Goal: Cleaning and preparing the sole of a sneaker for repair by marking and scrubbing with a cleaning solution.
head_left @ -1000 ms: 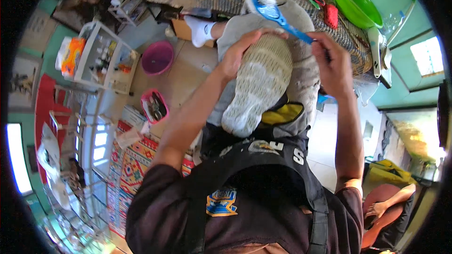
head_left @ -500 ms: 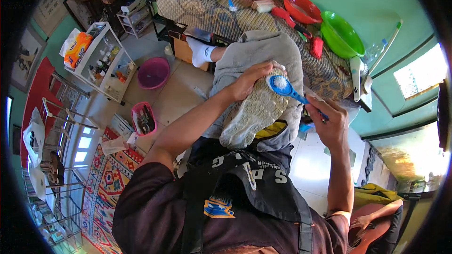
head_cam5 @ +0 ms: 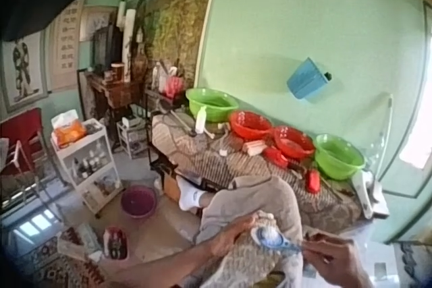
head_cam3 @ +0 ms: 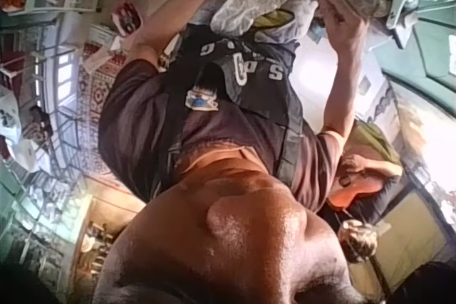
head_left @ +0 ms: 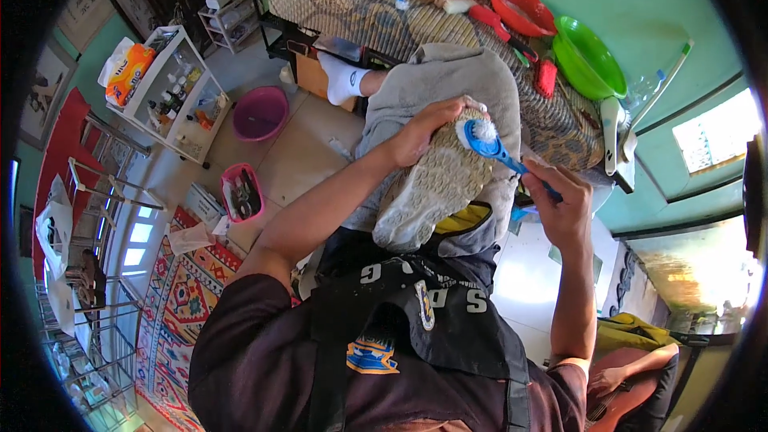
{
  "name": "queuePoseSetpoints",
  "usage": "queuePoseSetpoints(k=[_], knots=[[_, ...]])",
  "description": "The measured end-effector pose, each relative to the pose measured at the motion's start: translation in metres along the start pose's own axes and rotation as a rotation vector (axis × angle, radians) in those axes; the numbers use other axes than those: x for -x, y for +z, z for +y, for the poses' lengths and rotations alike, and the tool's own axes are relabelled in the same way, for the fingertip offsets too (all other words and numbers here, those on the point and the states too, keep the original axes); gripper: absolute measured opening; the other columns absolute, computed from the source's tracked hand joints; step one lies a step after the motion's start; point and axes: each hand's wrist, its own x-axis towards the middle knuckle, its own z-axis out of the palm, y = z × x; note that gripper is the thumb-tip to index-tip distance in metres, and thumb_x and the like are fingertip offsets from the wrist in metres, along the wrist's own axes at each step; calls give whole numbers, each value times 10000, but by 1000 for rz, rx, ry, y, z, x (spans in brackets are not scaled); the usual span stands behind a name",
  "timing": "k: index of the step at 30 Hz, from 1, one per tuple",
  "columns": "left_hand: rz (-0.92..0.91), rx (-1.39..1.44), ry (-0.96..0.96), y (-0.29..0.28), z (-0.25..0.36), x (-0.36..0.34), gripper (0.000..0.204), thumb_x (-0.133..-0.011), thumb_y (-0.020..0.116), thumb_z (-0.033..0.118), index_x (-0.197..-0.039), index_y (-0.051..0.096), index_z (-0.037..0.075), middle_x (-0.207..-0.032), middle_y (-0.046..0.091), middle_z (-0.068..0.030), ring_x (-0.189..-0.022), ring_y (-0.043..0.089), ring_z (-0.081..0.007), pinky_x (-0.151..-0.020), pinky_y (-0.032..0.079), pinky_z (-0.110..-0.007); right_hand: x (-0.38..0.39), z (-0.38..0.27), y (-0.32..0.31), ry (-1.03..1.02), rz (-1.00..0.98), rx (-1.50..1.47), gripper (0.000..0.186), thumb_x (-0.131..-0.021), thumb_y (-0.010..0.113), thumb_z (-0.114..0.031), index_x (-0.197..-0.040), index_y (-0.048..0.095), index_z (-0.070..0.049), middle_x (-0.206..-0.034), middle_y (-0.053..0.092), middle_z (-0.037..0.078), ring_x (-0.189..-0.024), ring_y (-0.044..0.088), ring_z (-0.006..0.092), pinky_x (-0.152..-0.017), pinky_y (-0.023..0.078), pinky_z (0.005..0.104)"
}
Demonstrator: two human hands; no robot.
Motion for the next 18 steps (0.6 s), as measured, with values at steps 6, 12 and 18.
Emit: queuePoseSetpoints(k=[6, 12, 18], knots=[[10, -70, 9, 1, 2, 1, 548, -1082, 366, 397, -1378, 507, -41, -1325, 589, -145, -1255, 560, -207, -1111, 390, -359, -4, 9, 2, -92, 37, -24, 228, -851, 774, -45, -1077, 757, -17, -761, 669, 90, -612, 610, 162, -566, 461, 299], [51, -149, 48, -3, -2, 1, 511, -1075, 392, 387, -1350, 525, -22, -1274, 618, -128, -1204, 585, -190, -1079, 416, -353, 1, -15, 22, -236, 63, 230, 181, -809, 813, -135, -989, 798, -133, -693, 636, 21, -536, 579, 156, -459, 441, 322], [55, -63, 2, -7, -2, 1, 462, -1070, 397, 361, -1349, 526, 14, -1278, 613, -119, -1167, 606, -185, -1046, 451, -353, -17, -19, 12, -273, 166, 256, 156, -832, 782, -150, -978, 805, -198, -637, 598, -7, -497, 560, 151, -447, 442, 335]])
